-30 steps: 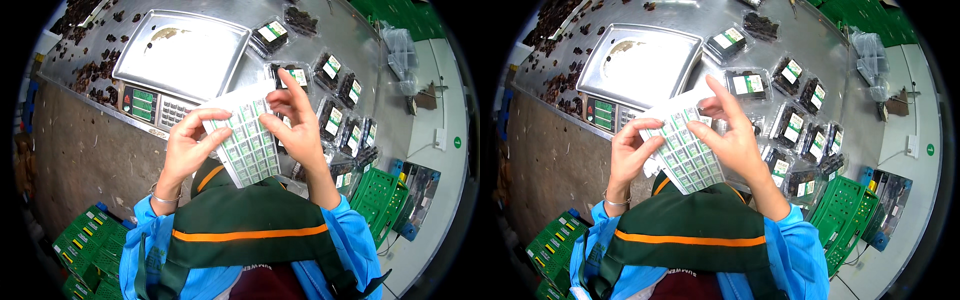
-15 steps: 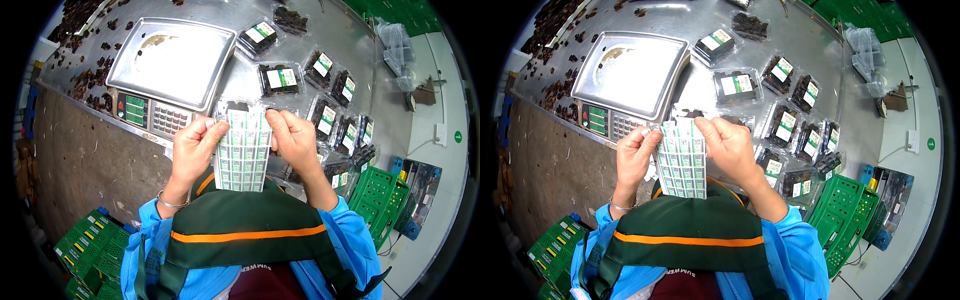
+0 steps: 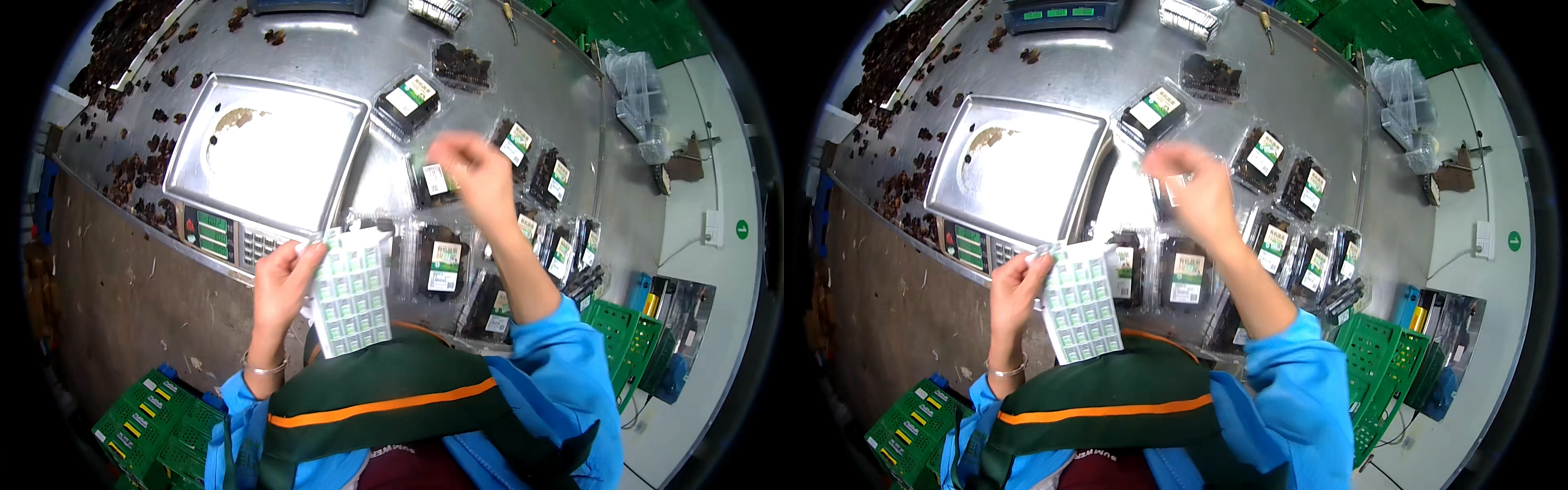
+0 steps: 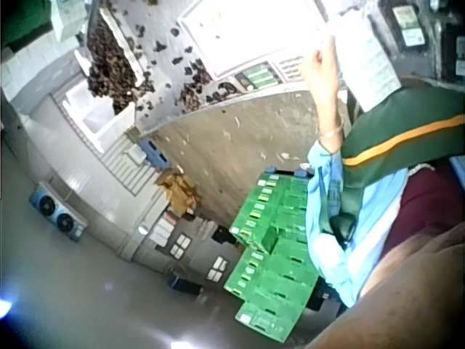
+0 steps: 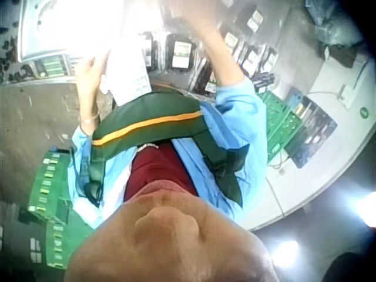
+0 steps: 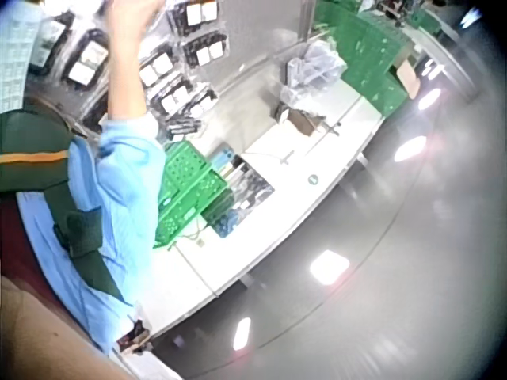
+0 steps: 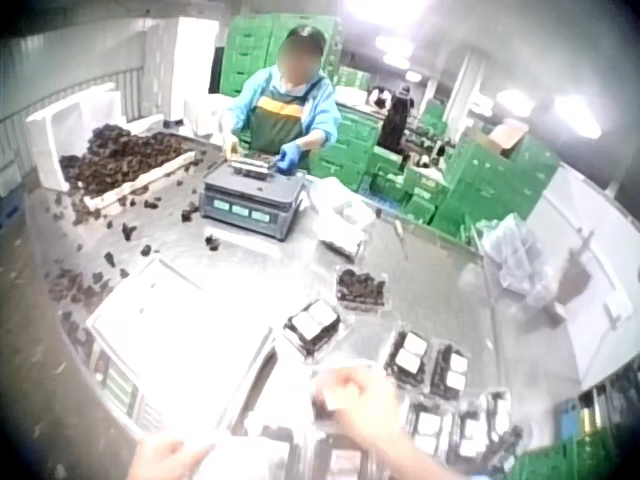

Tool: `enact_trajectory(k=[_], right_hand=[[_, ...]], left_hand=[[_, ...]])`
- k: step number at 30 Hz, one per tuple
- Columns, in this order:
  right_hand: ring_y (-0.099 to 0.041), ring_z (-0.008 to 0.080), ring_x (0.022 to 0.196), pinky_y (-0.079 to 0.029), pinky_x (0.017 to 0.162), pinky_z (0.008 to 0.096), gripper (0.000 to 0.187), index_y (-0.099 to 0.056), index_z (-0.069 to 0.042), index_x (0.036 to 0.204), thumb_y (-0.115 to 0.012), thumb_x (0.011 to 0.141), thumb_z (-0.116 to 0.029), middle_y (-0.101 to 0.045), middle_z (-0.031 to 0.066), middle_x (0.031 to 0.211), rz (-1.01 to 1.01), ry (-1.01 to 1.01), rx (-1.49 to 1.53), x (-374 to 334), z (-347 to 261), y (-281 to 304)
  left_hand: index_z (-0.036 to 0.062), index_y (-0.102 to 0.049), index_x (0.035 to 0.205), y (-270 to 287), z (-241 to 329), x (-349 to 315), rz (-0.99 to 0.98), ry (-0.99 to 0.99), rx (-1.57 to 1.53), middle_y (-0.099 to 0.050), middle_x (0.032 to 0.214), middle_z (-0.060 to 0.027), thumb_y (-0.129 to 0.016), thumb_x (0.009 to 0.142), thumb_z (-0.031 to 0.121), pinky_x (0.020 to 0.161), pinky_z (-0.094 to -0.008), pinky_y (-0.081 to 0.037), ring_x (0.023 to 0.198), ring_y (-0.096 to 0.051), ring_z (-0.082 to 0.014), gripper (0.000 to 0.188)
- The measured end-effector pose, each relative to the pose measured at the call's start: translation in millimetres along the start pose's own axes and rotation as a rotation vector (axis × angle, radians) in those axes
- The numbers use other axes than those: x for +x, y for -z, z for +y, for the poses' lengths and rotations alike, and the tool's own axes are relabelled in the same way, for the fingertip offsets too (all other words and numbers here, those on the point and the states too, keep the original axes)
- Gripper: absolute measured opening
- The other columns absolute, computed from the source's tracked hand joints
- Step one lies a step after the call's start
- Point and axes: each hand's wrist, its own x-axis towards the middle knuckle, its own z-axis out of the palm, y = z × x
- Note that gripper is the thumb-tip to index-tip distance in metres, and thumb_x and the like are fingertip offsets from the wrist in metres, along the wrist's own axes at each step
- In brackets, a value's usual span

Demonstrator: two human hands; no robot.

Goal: The person places small plastic containers of dark berries into a green plastic crate. They then pick up a roll of labels, peel off individual stickers, and apply them to the containers on a metal table. The person continues to pack the labeled containers into the crate and eventually moves the crate to a different location.

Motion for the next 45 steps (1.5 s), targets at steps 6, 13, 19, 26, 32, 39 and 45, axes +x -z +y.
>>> enact_trajectory(k=[6,13,19,26,32,39,45], right_hand=[[-0.058,0.0204,0.083,-0.039,0.084,0.0347,0.045,-0.046,-0.007,0.11,-0.068,0.07,-0.007,-0.062,0.0095,0.087,0.513,-0.221,0.093,163,152,-35],[-0.055,0.0229,0.083,-0.042,0.078,0.0342,0.029,-0.058,-0.008,0.098,-0.069,0.072,-0.017,-0.057,0.0071,0.085,0.563,0.082,-0.46,129,165,11],[-0.051,0.0078,0.063,-0.042,0.059,0.0218,0.018,-0.06,-0.004,0.091,-0.067,0.079,-0.015,-0.057,-0.0005,0.073,0.35,-0.252,0.564,19,73,8],[-0.05,0.0072,0.058,-0.042,0.056,0.021,0.015,-0.059,-0.002,0.091,-0.065,0.08,-0.01,-0.057,0.0008,0.071,0.052,-0.21,0.679,-2,0,-38],[-0.05,0.0059,0.06,-0.041,0.055,0.0201,0.014,-0.061,-0.002,0.09,-0.065,0.079,-0.01,-0.059,-0.0001,0.075,-0.09,-0.155,0.461,34,-17,-25],[-0.05,0.0071,0.059,-0.04,0.054,0.02,0.021,-0.062,0.001,0.09,-0.067,0.078,-0.015,-0.06,0.0027,0.074,-0.42,-0.225,0.293,-20,-15,-116],[-0.049,0.0073,0.062,-0.04,0.057,0.0203,0.022,-0.06,0.002,0.094,-0.065,0.08,-0.014,-0.058,0.0034,0.078,-0.373,-0.219,0.422,-25,-35,-132]], left_hand=[[-0.004,-0.058,0.101,6,21,-7,-0.024,0.08,-0.163,-0.058,0.073,0.0022,-0.058,0.083,0.006,0.053,-0.0145,-0.036,0.062,-0.048,-0.0008,0.02],[-0.0032,-0.05,0.118,63,18,23,0.191,-0.073,-0.327,-0.06,0.091,-0.0051,-0.054,0.084,0.001,0.064,-0.0195,-0.045,0.073,-0.056,-0.0063,0.034],[-0.0002,-0.045,0.125,67,21,89,0.181,-0.315,-0.156,-0.058,0.099,-0.0051,-0.056,0.085,0.006,0.073,-0.0201,-0.043,0.083,-0.053,-0.0071,0.042],[0.0007,-0.037,0.13,83,-32,115,0.108,-0.211,-0.136,-0.049,0.119,-0.0116,-0.064,0.081,0.015,0.082,-0.0276,-0.042,0.102,-0.05,-0.0169,0.058],[0.0007,-0.05,0.118,100,-79,5,0.54,-0.312,-0.003,-0.056,0.11,-0.0063,-0.056,0.086,0.009,0.081,-0.0228,-0.043,0.092,-0.053,-0.0102,0.033],[0.0,-0.051,0.116,18,-208,-91,0.414,0.207,-0.041,-0.059,0.107,-0.0102,-0.059,0.083,0.009,0.081,-0.0268,-0.045,0.095,-0.055,-0.0134,0.035],[0.0048,-0.038,0.129,-23,-244,-109,0.411,0.209,0.023,-0.044,0.127,-0.0179,-0.062,0.072,0.011,0.094,-0.0349,-0.037,0.118,-0.043,-0.0264,0.063]])
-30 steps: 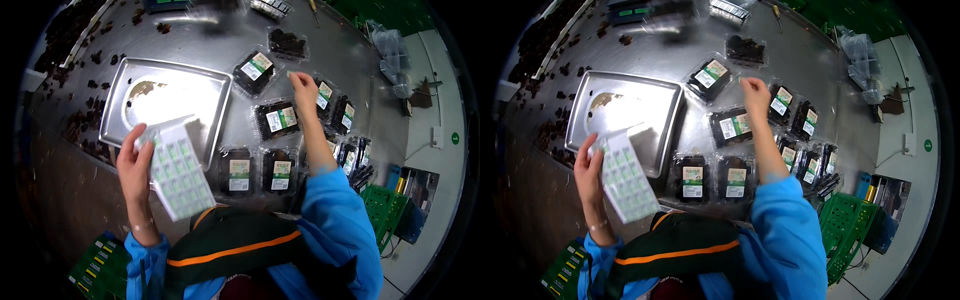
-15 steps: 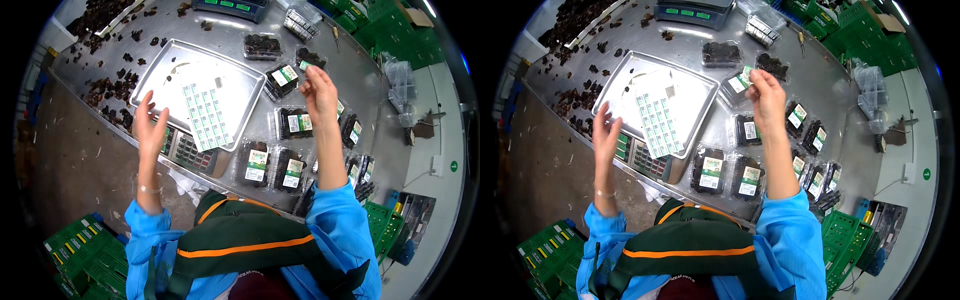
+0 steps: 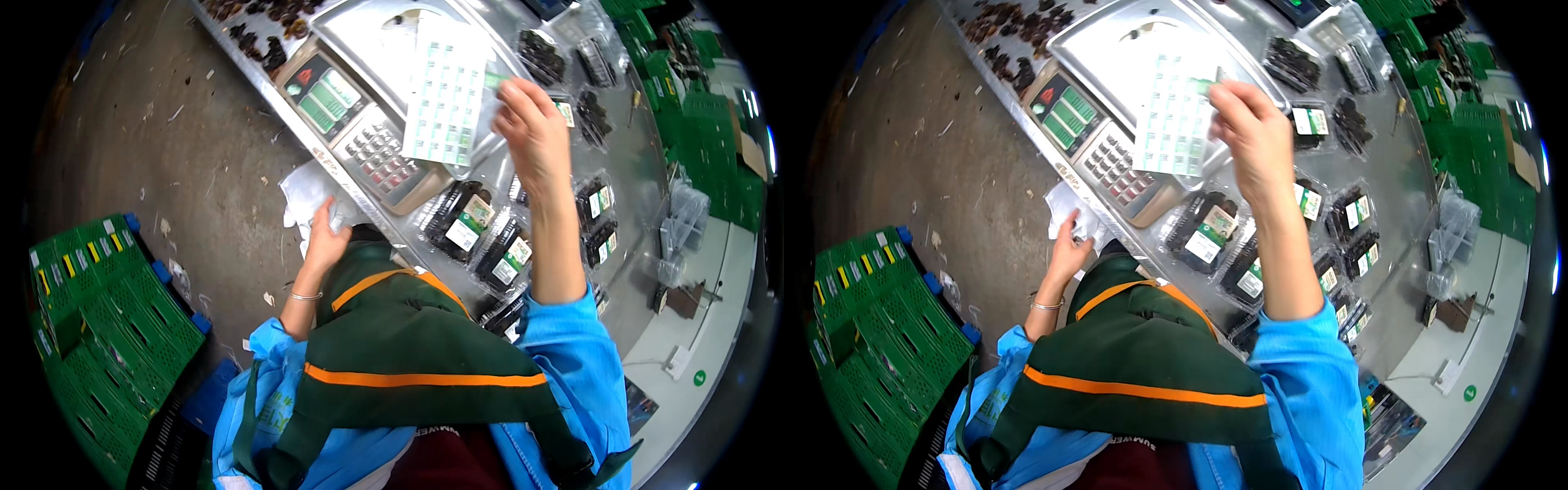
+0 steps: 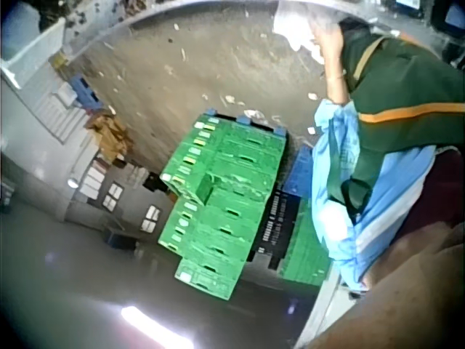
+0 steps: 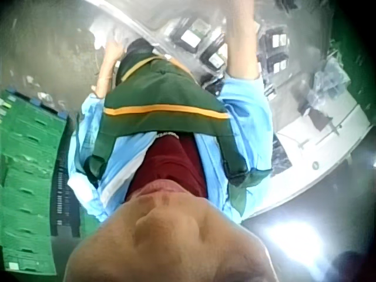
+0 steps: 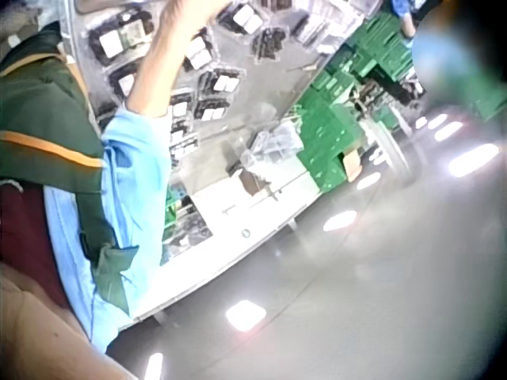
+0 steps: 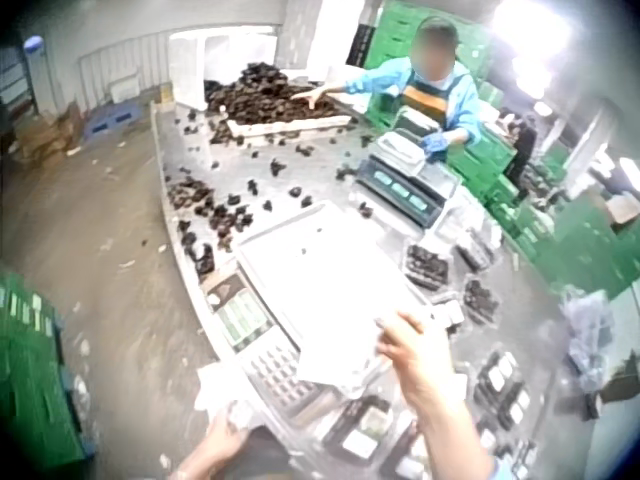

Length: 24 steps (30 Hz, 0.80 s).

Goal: The person places small plastic containers of dark berries into a green plastic crate. They then pick up a roll of labels, peel off individual stickers, and apply them to the containers on a metal table. The person continues to pack the labeled containers into the crate and eventually moves the crate to a different location.

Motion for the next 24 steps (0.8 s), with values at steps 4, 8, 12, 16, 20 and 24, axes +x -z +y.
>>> enact_trajectory(k=[4,8,12,16,20,24], right_hand=[[-0.049,0.0084,0.06,-0.04,0.056,0.0215,0.018,-0.057,0.0,0.092,-0.064,0.08,-0.012,-0.058,0.0048,0.079,0.077,-0.151,0.073,-30,23,35],[-0.051,0.01,0.059,-0.044,0.054,0.0236,0.016,-0.057,-0.003,0.092,-0.065,0.08,-0.01,-0.058,0.0024,0.075,0.04,-0.248,0.142,-61,34,21],[-0.05,0.0092,0.056,-0.043,0.053,0.0235,0.014,-0.056,-0.002,0.091,-0.063,0.08,-0.006,-0.058,0.003,0.077,0.104,-0.192,0.135,-102,48,36],[-0.048,0.0094,0.055,-0.042,0.053,0.0246,0.013,-0.057,-0.004,0.091,-0.062,0.079,-0.003,-0.056,0.0021,0.069,0.274,-0.306,-0.033,-146,76,50],[-0.048,0.0063,0.057,-0.039,0.053,0.0195,0.013,-0.058,-0.003,0.092,-0.064,0.08,-0.006,-0.057,0.0001,0.07,0.363,-0.395,0.148,-183,99,42],[-0.047,0.0058,0.058,-0.041,0.054,0.0206,0.013,-0.057,-0.003,0.093,-0.062,0.082,-0.007,-0.055,0.0004,0.071,0.282,-0.35,0.259,-209,83,42]], left_hand=[[0.0016,-0.031,0.132,25,-2,41,0.294,-0.132,-0.162,-0.04,0.13,-0.019,-0.063,0.081,0.022,0.098,-0.0364,-0.034,0.119,-0.041,-0.0272,0.063],[-0.0005,-0.024,0.134,42,6,83,-0.045,0.008,-0.39,-0.046,0.125,-0.0175,-0.06,0.085,0.028,0.096,-0.0339,-0.036,0.115,-0.044,-0.023,0.068],[-0.0033,-0.033,0.129,12,-18,47,-0.573,0.164,-0.234,-0.052,0.119,-0.0144,-0.062,0.083,0.035,0.095,-0.0309,-0.037,0.11,-0.049,-0.0203,0.067],[-0.0021,-0.049,0.116,-31,23,-11,-0.783,-0.088,-0.04,-0.056,0.111,-0.0124,-0.067,0.076,0.041,0.09,-0.0321,-0.04,0.102,-0.053,-0.022,0.061],[0.0023,-0.063,0.099,-39,29,-18,-0.967,0.052,0.034,-0.063,0.086,-0.0059,-0.059,0.085,0.027,0.069,-0.0242,-0.044,0.074,-0.051,-0.0085,0.029],[-0.0009,-0.061,0.103,10,97,-46,-0.886,-0.038,-0.191,-0.064,0.091,-0.0026,-0.055,0.087,0.012,0.072,-0.0236,-0.045,0.081,-0.054,-0.0066,0.021]])
